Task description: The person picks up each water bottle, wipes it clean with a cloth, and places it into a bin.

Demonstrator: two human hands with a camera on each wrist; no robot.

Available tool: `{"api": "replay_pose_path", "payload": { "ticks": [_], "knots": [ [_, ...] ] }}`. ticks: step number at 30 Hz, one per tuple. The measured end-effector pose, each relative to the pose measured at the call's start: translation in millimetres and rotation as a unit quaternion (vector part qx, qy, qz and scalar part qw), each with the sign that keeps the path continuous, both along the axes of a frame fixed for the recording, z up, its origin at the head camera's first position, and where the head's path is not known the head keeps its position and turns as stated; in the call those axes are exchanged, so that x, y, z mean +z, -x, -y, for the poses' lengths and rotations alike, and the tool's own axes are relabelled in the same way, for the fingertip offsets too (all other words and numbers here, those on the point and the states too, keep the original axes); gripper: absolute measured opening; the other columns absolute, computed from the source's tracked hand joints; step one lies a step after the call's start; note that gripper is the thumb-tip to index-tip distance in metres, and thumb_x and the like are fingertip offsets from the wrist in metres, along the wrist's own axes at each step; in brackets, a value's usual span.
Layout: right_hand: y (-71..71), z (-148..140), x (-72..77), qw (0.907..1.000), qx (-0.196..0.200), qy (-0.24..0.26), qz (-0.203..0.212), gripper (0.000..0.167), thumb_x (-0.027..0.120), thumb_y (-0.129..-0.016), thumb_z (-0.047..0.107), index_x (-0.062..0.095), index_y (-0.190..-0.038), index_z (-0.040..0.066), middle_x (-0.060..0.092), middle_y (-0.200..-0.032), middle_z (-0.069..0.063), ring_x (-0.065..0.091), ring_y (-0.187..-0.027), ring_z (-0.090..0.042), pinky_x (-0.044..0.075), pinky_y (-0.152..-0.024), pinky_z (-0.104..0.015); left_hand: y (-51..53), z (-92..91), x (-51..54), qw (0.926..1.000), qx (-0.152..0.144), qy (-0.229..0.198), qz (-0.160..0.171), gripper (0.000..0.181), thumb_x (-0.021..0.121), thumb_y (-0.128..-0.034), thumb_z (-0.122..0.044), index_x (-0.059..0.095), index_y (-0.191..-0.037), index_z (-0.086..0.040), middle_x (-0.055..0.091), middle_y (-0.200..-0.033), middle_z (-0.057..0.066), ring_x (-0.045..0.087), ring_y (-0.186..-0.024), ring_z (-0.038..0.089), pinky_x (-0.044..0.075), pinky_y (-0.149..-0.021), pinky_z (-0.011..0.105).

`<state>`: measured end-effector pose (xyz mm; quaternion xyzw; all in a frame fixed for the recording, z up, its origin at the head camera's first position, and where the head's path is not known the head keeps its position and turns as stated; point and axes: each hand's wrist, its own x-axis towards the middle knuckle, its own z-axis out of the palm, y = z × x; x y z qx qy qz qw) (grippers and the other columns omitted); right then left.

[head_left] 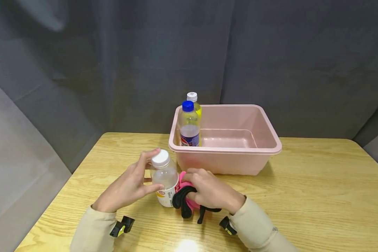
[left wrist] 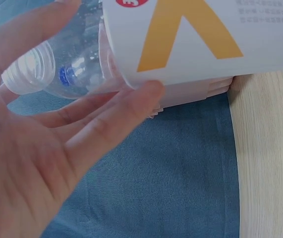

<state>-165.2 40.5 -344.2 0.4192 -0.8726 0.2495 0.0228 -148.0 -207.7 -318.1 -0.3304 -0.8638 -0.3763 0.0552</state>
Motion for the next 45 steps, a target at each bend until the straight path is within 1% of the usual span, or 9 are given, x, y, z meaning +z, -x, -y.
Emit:
{"api": "replay_pose_path", "payload": {
  "ticks": [6, 9, 13, 16, 18, 28, 38, 43, 45],
  "knots": [
    [-10.2, -3, 19.7, 0.9904, -0.002, 0.117, -0.074, 0.020, 0.077, -0.083, -0.001, 0.072, -0.101, 0.006, 0.064, -0.101, 0.000, 0.062, -0.088, -0.014, 0.056, -0.082, -0.030, 0.5, 0.1, 0.2, 1.0000, -0.003, -0.001, -0.002, 0.080, 0.080, -0.0812, 0.009, 0.030, -0.142, -0.004, 0.053, -0.132, 0.027, 0.067, -0.105, 0.041, 0.062, -0.076, 0.034],
    [-15.5, -4, 26.9, 0.9773, -0.001, 0.182, -0.109, 0.027, 0.079, -0.081, -0.002, 0.071, -0.107, 0.003, 0.066, -0.109, -0.004, 0.065, -0.095, -0.017, 0.056, -0.086, -0.032, 0.2, -0.1, 0.1, 1.0000, -0.001, 0.001, -0.004, 0.081, 0.081, -0.0809, 0.010, 0.030, -0.142, -0.005, 0.055, -0.130, 0.027, 0.067, -0.105, 0.040, 0.062, -0.076, 0.034],
    [-18.5, -3, 31.1, 0.9532, 0.009, 0.266, -0.144, 0.037, 0.080, -0.078, -0.007, 0.070, -0.113, -0.002, 0.066, -0.118, -0.010, 0.066, -0.107, -0.025, 0.056, -0.091, -0.037, -0.3, -0.5, 0.7, 1.0000, 0.002, 0.004, -0.006, 0.082, 0.081, -0.0805, 0.010, 0.030, -0.142, -0.006, 0.056, -0.128, 0.027, 0.067, -0.105, 0.040, 0.062, -0.075, 0.036],
    [-18.4, -1, 31.5, 0.9398, 0.018, 0.300, -0.162, 0.040, 0.079, -0.077, -0.009, 0.069, -0.116, -0.003, 0.065, -0.120, -0.012, 0.065, -0.110, -0.028, 0.056, -0.092, -0.038, 0.4, -1.3, 0.8, 1.0000, 0.000, 0.004, -0.007, 0.083, 0.081, -0.0792, 0.012, 0.029, -0.142, -0.005, 0.056, -0.128, 0.026, 0.067, -0.105, 0.040, 0.062, -0.075, 0.036],
    [-18.5, 0, 31.8, 0.9360, 0.022, 0.307, -0.170, 0.041, 0.080, -0.077, -0.010, 0.069, -0.116, -0.004, 0.065, -0.120, -0.014, 0.065, -0.110, -0.029, 0.056, -0.093, -0.039, 0.6, -1.3, 0.9, 0.9999, -0.002, 0.004, -0.009, 0.084, 0.081, -0.0789, 0.012, 0.029, -0.143, -0.005, 0.056, -0.129, 0.026, 0.067, -0.105, 0.040, 0.062, -0.075, 0.036],
    [-21.8, 1, 32.4, 0.9500, 0.014, 0.270, -0.156, 0.039, 0.081, -0.077, -0.008, 0.069, -0.115, -0.002, 0.065, -0.118, -0.010, 0.066, -0.107, -0.026, 0.056, -0.092, -0.036, -2.3, -0.6, 3.1, 0.9998, 0.012, 0.014, -0.003, 0.080, 0.079, -0.0820, 0.010, 0.029, -0.143, -0.003, 0.057, -0.129, 0.028, 0.066, -0.107, 0.041, 0.062, -0.076, 0.037],
    [-17.4, 0, 28.1, 0.9796, -0.018, 0.164, -0.114, 0.030, 0.078, -0.079, -0.005, 0.070, -0.107, 0.002, 0.065, -0.110, -0.006, 0.064, -0.088, -0.017, 0.057, -0.081, -0.031, -1.2, 0.0, 1.5, 0.9999, 0.008, 0.005, -0.009, 0.080, 0.080, -0.0817, 0.009, 0.030, -0.143, -0.005, 0.054, -0.131, 0.027, 0.067, -0.105, 0.040, 0.062, -0.075, 0.038],
    [-6.9, 0, 13.1, 0.9897, -0.017, 0.124, -0.070, 0.023, 0.075, -0.080, -0.006, 0.070, -0.099, 0.005, 0.063, -0.097, 0.000, 0.060, -0.082, -0.015, 0.055, -0.077, -0.031, -0.5, 0.7, 1.5, 0.9997, 0.003, 0.008, -0.022, 0.079, 0.081, -0.0822, 0.006, 0.031, -0.142, -0.005, 0.054, -0.133, 0.026, 0.067, -0.105, 0.039, 0.062, -0.075, 0.037],
    [-2.5, 2, 2.7, 0.9951, -0.015, 0.084, -0.049, 0.022, 0.075, -0.079, -0.005, 0.070, -0.098, 0.006, 0.063, -0.096, 0.000, 0.061, -0.085, -0.016, 0.055, -0.079, -0.033, -0.7, 0.6, 1.2, 0.9996, 0.003, 0.009, -0.025, 0.079, 0.081, -0.0822, 0.006, 0.031, -0.142, -0.005, 0.054, -0.133, 0.026, 0.067, -0.106, 0.039, 0.062, -0.075, 0.036]
  ]
}}
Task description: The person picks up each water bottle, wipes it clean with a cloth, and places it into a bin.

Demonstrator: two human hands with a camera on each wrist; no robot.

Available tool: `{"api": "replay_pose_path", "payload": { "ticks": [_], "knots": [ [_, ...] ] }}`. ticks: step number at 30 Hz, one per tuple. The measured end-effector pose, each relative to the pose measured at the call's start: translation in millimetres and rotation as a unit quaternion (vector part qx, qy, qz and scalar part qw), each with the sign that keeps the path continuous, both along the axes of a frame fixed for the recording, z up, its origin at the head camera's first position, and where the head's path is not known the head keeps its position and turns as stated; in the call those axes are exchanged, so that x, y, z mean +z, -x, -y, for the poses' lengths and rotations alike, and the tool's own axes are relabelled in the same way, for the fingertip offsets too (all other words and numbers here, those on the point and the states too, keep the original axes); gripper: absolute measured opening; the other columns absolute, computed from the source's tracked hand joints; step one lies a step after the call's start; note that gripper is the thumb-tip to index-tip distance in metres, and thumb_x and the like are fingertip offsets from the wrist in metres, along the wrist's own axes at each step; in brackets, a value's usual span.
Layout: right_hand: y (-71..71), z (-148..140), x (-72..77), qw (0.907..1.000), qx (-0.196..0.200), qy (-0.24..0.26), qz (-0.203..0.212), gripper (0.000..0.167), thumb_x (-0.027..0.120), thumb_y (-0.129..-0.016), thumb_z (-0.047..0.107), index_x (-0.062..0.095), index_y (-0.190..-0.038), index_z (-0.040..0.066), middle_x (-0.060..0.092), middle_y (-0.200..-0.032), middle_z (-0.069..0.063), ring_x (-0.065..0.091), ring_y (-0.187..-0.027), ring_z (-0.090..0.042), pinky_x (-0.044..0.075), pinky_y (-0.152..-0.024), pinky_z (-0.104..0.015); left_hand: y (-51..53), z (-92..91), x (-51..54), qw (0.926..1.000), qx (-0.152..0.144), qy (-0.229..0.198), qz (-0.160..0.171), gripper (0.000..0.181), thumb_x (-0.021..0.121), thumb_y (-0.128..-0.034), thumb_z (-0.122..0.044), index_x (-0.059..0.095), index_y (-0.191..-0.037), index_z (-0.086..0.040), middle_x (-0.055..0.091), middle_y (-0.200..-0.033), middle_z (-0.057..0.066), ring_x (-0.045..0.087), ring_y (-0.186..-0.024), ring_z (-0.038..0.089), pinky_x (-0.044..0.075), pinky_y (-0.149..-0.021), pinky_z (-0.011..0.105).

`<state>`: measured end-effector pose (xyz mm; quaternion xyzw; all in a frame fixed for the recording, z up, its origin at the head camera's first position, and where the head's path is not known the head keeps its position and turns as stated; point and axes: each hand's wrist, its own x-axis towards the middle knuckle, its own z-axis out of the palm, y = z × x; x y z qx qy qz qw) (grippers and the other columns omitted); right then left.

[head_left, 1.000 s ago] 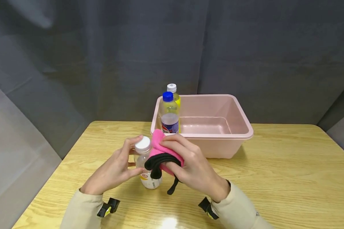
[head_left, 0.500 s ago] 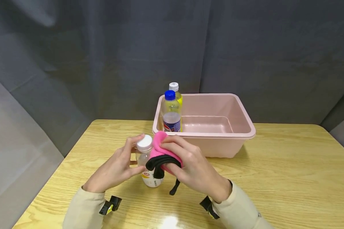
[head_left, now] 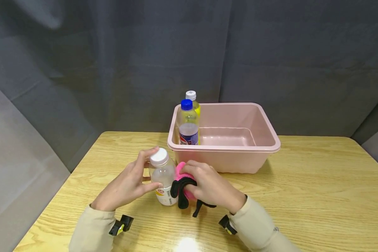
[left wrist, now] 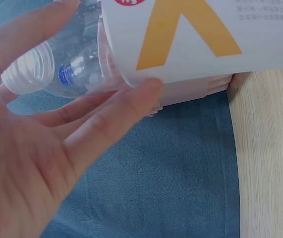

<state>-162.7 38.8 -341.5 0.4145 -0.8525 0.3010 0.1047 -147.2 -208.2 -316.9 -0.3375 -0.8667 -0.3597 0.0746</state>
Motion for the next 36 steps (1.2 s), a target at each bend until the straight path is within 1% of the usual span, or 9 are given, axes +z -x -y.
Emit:
{"api": "replay_pose_path", "payload": {
  "ticks": [4, 6, 10, 14, 17, 22, 27, 33, 36],
  "knots": [
    [4.5, 5, -19.1, 0.9958, 0.008, -0.090, 0.013, 0.024, 0.075, -0.077, -0.004, 0.070, -0.099, 0.004, 0.066, -0.098, -0.005, 0.064, -0.084, -0.019, 0.056, -0.075, -0.033, -0.1, -0.6, -0.4, 1.0000, -0.001, -0.002, 0.004, 0.079, 0.081, -0.0819, 0.006, 0.031, -0.142, -0.005, 0.053, -0.133, 0.027, 0.067, -0.107, 0.041, 0.062, -0.076, 0.036],
    [5.3, 7, -24.6, 0.9935, 0.012, -0.113, 0.008, 0.025, 0.075, -0.076, -0.003, 0.070, -0.100, 0.004, 0.066, -0.099, -0.007, 0.064, -0.083, -0.019, 0.057, -0.072, -0.032, 0.0, -1.0, -0.4, 0.9999, -0.002, -0.006, 0.009, 0.079, 0.081, -0.0817, 0.007, 0.031, -0.142, -0.004, 0.053, -0.134, 0.028, 0.066, -0.107, 0.041, 0.062, -0.076, 0.036],
    [5.6, 7, -26.1, 0.9936, 0.007, -0.112, 0.006, 0.025, 0.075, -0.076, -0.003, 0.070, -0.099, 0.004, 0.067, -0.100, -0.007, 0.065, -0.085, -0.020, 0.057, -0.074, -0.033, 0.0, -1.6, 0.3, 0.9998, -0.002, -0.009, 0.016, 0.078, 0.080, -0.0821, 0.008, 0.031, -0.143, -0.003, 0.052, -0.134, 0.028, 0.066, -0.107, 0.041, 0.062, -0.077, 0.035],
    [5.4, 7, -23.2, 0.9932, 0.007, -0.115, 0.017, 0.023, 0.075, -0.077, -0.003, 0.070, -0.099, 0.004, 0.067, -0.103, -0.008, 0.066, -0.088, -0.021, 0.058, -0.077, -0.033, 0.0, -1.9, 1.3, 0.9998, -0.002, -0.010, 0.018, 0.078, 0.080, -0.0825, 0.008, 0.031, -0.143, -0.003, 0.052, -0.134, 0.028, 0.066, -0.107, 0.041, 0.061, -0.077, 0.034],
    [4.4, 5, -19.3, 0.9940, 0.007, -0.107, 0.021, 0.021, 0.076, -0.077, -0.003, 0.069, -0.095, 0.006, 0.065, -0.099, -0.006, 0.065, -0.088, -0.020, 0.057, -0.078, -0.033, -0.3, -2.0, 1.8, 0.9997, -0.001, -0.011, 0.022, 0.078, 0.080, -0.0827, 0.008, 0.031, -0.142, -0.003, 0.052, -0.134, 0.028, 0.066, -0.107, 0.041, 0.061, -0.077, 0.034],
    [0.4, 1, -5.5, 0.9983, 0.004, -0.057, 0.008, 0.019, 0.075, -0.079, -0.004, 0.070, -0.093, 0.008, 0.062, -0.095, -0.001, 0.061, -0.085, -0.017, 0.056, -0.077, -0.032, -0.4, -1.9, 2.7, 0.9996, 0.000, -0.009, 0.026, 0.078, 0.080, -0.0831, 0.007, 0.030, -0.142, -0.004, 0.052, -0.135, 0.028, 0.066, -0.107, 0.042, 0.062, -0.077, 0.037],
    [-7.2, -2, 13.1, 0.9986, -0.014, 0.026, -0.044, 0.023, 0.075, -0.079, -0.003, 0.071, -0.100, 0.004, 0.064, -0.101, -0.003, 0.062, -0.087, -0.017, 0.057, -0.081, -0.034, 0.1, -1.2, 3.0, 0.9996, -0.002, -0.008, 0.025, 0.077, 0.079, -0.0836, 0.006, 0.030, -0.142, -0.004, 0.051, -0.136, 0.028, 0.066, -0.107, 0.041, 0.062, -0.076, 0.039],
    [-17.6, 0, 25.6, 0.9848, -0.014, 0.141, -0.100, 0.037, 0.079, -0.076, -0.007, 0.070, -0.112, -0.004, 0.066, -0.117, -0.013, 0.067, -0.102, -0.026, 0.057, -0.090, -0.038, 0.0, -0.7, 1.4, 0.9998, 0.000, -0.005, 0.019, 0.079, 0.080, -0.0820, 0.009, 0.030, -0.142, -0.006, 0.055, -0.130, 0.027, 0.068, -0.104, 0.039, 0.062, -0.076, 0.037],
    [-18.6, 2, 25.9, 0.9781, -0.008, 0.171, -0.118, 0.039, 0.081, -0.076, -0.007, 0.070, -0.113, -0.005, 0.065, -0.118, -0.015, 0.067, -0.106, -0.029, 0.057, -0.092, -0.039, -0.3, -0.1, 1.1, 0.9998, 0.003, -0.001, 0.017, 0.080, 0.080, -0.0816, 0.009, 0.030, -0.142, -0.006, 0.056, -0.128, 0.026, 0.068, -0.103, 0.038, 0.062, -0.075, 0.038]
  ]
}}
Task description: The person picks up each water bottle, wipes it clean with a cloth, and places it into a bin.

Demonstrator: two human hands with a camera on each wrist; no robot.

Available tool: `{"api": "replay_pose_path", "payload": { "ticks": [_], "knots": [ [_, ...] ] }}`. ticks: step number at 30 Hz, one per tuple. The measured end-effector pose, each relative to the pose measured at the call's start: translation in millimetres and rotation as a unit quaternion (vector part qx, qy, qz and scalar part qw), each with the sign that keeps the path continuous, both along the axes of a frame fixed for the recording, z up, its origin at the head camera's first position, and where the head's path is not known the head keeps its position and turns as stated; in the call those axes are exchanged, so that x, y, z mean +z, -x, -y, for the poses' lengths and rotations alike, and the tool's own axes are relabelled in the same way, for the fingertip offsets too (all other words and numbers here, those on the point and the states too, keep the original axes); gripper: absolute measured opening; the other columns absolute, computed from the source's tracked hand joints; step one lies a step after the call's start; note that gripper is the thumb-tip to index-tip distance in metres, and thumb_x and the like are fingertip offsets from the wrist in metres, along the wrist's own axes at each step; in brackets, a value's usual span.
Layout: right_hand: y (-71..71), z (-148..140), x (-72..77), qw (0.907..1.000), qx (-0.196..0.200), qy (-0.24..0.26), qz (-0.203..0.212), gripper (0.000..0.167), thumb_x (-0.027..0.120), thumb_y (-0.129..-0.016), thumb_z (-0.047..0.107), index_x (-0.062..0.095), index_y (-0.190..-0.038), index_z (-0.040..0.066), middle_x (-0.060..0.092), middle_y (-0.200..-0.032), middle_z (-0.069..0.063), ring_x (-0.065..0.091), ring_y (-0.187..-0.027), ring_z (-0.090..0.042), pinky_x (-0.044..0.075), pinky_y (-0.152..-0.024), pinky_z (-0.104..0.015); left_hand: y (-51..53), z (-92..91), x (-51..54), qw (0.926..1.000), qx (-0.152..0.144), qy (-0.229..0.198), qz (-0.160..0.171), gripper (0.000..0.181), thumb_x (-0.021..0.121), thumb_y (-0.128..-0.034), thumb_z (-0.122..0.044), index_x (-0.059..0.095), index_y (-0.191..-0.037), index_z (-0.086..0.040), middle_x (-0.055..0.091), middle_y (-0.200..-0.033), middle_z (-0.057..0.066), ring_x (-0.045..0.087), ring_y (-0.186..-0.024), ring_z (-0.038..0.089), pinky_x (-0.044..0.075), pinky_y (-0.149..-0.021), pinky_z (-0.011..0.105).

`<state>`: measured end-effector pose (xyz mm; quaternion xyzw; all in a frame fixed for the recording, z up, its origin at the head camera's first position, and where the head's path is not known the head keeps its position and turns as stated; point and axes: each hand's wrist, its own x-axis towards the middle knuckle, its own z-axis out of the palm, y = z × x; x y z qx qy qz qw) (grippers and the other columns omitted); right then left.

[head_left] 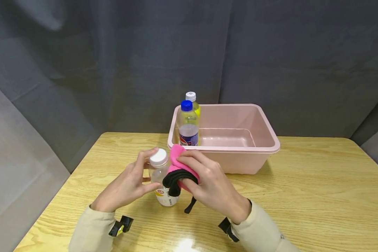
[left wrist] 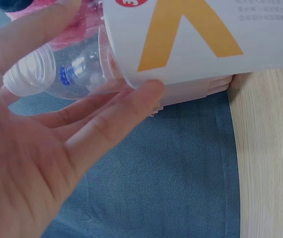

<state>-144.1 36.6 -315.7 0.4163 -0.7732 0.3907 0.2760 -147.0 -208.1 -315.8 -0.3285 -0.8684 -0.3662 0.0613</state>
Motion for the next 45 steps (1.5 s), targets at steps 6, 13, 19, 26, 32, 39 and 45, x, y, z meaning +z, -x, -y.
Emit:
{"api": "replay_pose_path", "payload": {
  "ticks": [6, 13, 19, 26, 32, 39, 45],
  "knots": [
    [-0.5, 1, 0.4, 1.0000, 0.002, 0.000, 0.000, 0.039, 0.082, -0.076, -0.007, 0.070, -0.113, -0.006, 0.065, -0.118, -0.015, 0.067, -0.106, -0.028, 0.057, -0.091, -0.038, 0.2, -0.2, -0.1, 1.0000, -0.002, -0.001, 0.000, 0.080, 0.080, -0.0815, 0.009, 0.030, -0.142, -0.006, 0.057, -0.128, 0.026, 0.068, -0.103, 0.038, 0.062, -0.076, 0.036],
    [-0.4, 1, -0.1, 0.9999, 0.004, -0.009, -0.003, 0.040, 0.081, -0.076, -0.008, 0.069, -0.114, -0.006, 0.064, -0.119, -0.014, 0.068, -0.103, -0.027, 0.058, -0.090, -0.035, -0.2, -0.9, -0.1, 1.0000, -0.002, 0.000, -0.002, 0.081, 0.079, -0.0811, 0.012, 0.029, -0.142, -0.006, 0.056, -0.128, 0.027, 0.068, -0.104, 0.039, 0.062, -0.075, 0.035],
    [0.1, 0, -1.9, 0.9984, -0.010, -0.055, 0.006, 0.037, 0.080, -0.076, -0.006, 0.069, -0.111, -0.003, 0.065, -0.117, -0.010, 0.068, -0.097, -0.024, 0.058, -0.088, -0.035, -0.1, -1.7, -1.0, 1.0000, -0.003, -0.001, -0.001, 0.082, 0.079, -0.0809, 0.012, 0.029, -0.143, -0.005, 0.056, -0.127, 0.026, 0.068, -0.104, 0.039, 0.061, -0.076, 0.033],
    [5.5, 1, -14.0, 0.9885, -0.024, -0.141, 0.049, 0.027, 0.077, -0.078, -0.003, 0.069, -0.104, 0.000, 0.062, -0.104, -0.005, 0.062, -0.083, -0.017, 0.057, -0.075, -0.031, 0.0, -1.5, -1.7, 0.9999, -0.007, -0.006, -0.005, 0.080, 0.080, -0.0818, 0.008, 0.029, -0.143, -0.005, 0.056, -0.128, 0.026, 0.068, -0.104, 0.039, 0.062, -0.076, 0.034],
    [18.6, 3, -35.5, 0.9676, -0.010, -0.206, 0.146, 0.020, 0.076, -0.080, -0.001, 0.072, -0.099, 0.004, 0.066, -0.101, -0.004, 0.064, -0.093, -0.023, 0.055, -0.087, -0.039, 0.4, -1.4, -1.7, 0.9999, -0.006, -0.002, -0.013, 0.081, 0.080, -0.0817, 0.008, 0.029, -0.143, -0.004, 0.054, -0.131, 0.027, 0.068, -0.104, 0.040, 0.061, -0.076, 0.032],
    [26.4, 5, -51.0, 0.9465, 0.001, -0.255, 0.198, 0.020, 0.077, -0.081, -0.001, 0.072, -0.100, 0.005, 0.068, -0.104, -0.007, 0.064, -0.099, -0.026, 0.054, -0.091, -0.041, 0.9, -1.3, -1.3, 0.9998, -0.008, 0.003, -0.019, 0.081, 0.080, -0.0819, 0.008, 0.029, -0.144, -0.004, 0.053, -0.134, 0.027, 0.068, -0.104, 0.039, 0.061, -0.076, 0.032],
    [26.2, 5, -50.2, 0.9478, 0.003, -0.256, 0.190, 0.020, 0.078, -0.080, -0.001, 0.071, -0.097, 0.006, 0.067, -0.100, -0.005, 0.064, -0.095, -0.023, 0.055, -0.087, -0.038, 1.1, -1.0, -2.0, 0.9996, -0.005, 0.009, -0.027, 0.081, 0.081, -0.0820, 0.007, 0.029, -0.143, -0.004, 0.053, -0.135, 0.027, 0.068, -0.104, 0.039, 0.062, -0.076, 0.034]
  ]
}}
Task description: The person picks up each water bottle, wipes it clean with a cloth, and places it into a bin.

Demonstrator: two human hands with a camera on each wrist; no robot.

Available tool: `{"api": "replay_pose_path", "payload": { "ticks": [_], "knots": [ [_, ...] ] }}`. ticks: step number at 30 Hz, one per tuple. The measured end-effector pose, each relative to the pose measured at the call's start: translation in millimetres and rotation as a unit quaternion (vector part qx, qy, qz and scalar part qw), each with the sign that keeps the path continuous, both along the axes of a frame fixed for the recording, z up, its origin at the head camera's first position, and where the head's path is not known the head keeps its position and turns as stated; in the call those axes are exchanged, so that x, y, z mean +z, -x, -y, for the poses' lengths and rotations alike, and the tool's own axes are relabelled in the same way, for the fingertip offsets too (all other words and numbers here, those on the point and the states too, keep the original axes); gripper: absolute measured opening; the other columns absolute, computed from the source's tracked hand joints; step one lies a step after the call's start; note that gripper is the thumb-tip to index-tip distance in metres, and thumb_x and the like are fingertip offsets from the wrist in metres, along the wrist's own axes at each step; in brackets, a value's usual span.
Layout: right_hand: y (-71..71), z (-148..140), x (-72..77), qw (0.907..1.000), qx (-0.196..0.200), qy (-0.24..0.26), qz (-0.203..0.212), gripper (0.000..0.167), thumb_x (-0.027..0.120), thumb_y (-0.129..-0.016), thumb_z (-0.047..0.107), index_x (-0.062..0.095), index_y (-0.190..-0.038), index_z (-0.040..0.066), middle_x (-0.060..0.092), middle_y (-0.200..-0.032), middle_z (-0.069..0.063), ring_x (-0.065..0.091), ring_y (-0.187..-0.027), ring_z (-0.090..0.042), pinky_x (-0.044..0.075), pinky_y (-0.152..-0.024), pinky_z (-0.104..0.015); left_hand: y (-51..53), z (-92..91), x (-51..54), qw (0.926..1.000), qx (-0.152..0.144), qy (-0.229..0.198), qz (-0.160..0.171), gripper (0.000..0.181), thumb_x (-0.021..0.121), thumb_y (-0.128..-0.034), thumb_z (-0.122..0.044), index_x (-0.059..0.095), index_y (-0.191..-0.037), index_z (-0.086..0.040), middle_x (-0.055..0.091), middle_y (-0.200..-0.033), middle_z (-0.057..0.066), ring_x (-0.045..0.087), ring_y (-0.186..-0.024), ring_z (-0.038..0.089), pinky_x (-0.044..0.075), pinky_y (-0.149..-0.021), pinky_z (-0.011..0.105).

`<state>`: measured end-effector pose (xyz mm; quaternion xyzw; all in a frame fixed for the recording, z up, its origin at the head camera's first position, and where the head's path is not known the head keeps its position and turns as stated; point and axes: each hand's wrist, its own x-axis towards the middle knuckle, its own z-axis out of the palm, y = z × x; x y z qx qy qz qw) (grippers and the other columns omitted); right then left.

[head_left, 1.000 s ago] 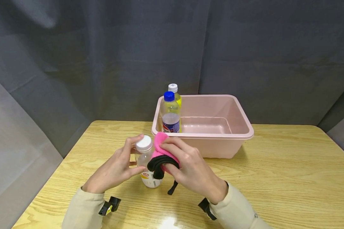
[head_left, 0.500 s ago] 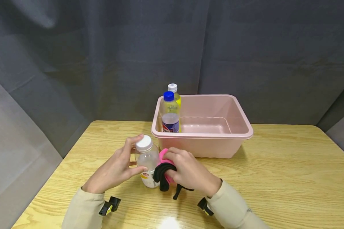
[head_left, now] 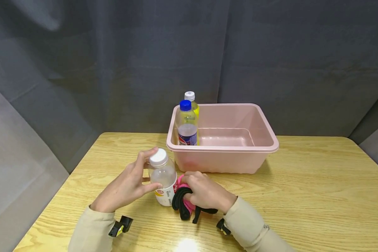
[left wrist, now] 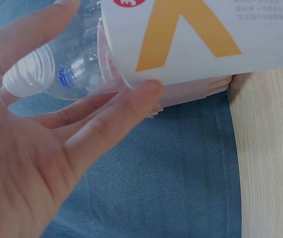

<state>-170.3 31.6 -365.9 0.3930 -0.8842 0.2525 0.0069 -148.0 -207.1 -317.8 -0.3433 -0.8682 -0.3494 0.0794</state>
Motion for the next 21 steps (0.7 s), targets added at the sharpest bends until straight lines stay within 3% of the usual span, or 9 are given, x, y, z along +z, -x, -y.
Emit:
{"api": "replay_pose_path", "payload": {
  "ticks": [6, 13, 16, 21],
  "knots": [
    [-2.9, -1, 6.8, 0.9999, 0.001, 0.011, -0.013, 0.019, 0.077, -0.080, -0.002, 0.070, -0.094, 0.007, 0.064, -0.096, -0.002, 0.062, -0.091, -0.019, 0.055, -0.083, -0.035, 0.8, -0.1, -0.7, 0.9999, 0.000, -0.005, 0.014, 0.083, 0.081, -0.0808, 0.008, 0.028, -0.144, -0.003, 0.053, -0.134, 0.027, 0.068, -0.105, 0.040, 0.062, -0.076, 0.034],
    [-13.4, -8, 33.2, 0.9907, -0.017, 0.104, -0.085, 0.021, 0.076, -0.080, -0.002, 0.071, -0.099, 0.005, 0.064, -0.099, -0.001, 0.062, -0.088, -0.018, 0.056, -0.082, -0.035, 0.9, -1.3, 0.9, 0.9998, -0.002, -0.009, 0.020, 0.080, 0.080, -0.0827, 0.007, 0.029, -0.143, -0.003, 0.052, -0.134, 0.027, 0.067, -0.106, 0.040, 0.062, -0.076, 0.034],
    [-19.7, -10, 44.0, 0.9783, -0.013, 0.170, -0.119, 0.029, 0.077, -0.079, -0.003, 0.071, -0.107, 0.001, 0.066, -0.109, -0.005, 0.065, -0.096, -0.019, 0.057, -0.087, -0.036, 0.3, -1.0, 1.2, 0.9996, -0.004, -0.012, 0.024, 0.079, 0.079, -0.0832, 0.008, 0.029, -0.142, -0.004, 0.054, -0.131, 0.027, 0.067, -0.105, 0.040, 0.062, -0.076, 0.034],
    [-25.0, -8, 51.5, 0.9460, 0.017, 0.281, -0.161, 0.039, 0.078, -0.078, -0.009, 0.070, -0.115, -0.004, 0.066, -0.121, -0.012, 0.065, -0.111, -0.026, 0.056, -0.094, -0.038, 0.3, -1.1, 1.0, 0.9998, 0.005, -0.002, 0.018, 0.081, 0.080, -0.0806, 0.011, 0.029, -0.142, -0.004, 0.056, -0.127, 0.027, 0.068, -0.105, 0.039, 0.062, -0.075, 0.035]
  ]
}}
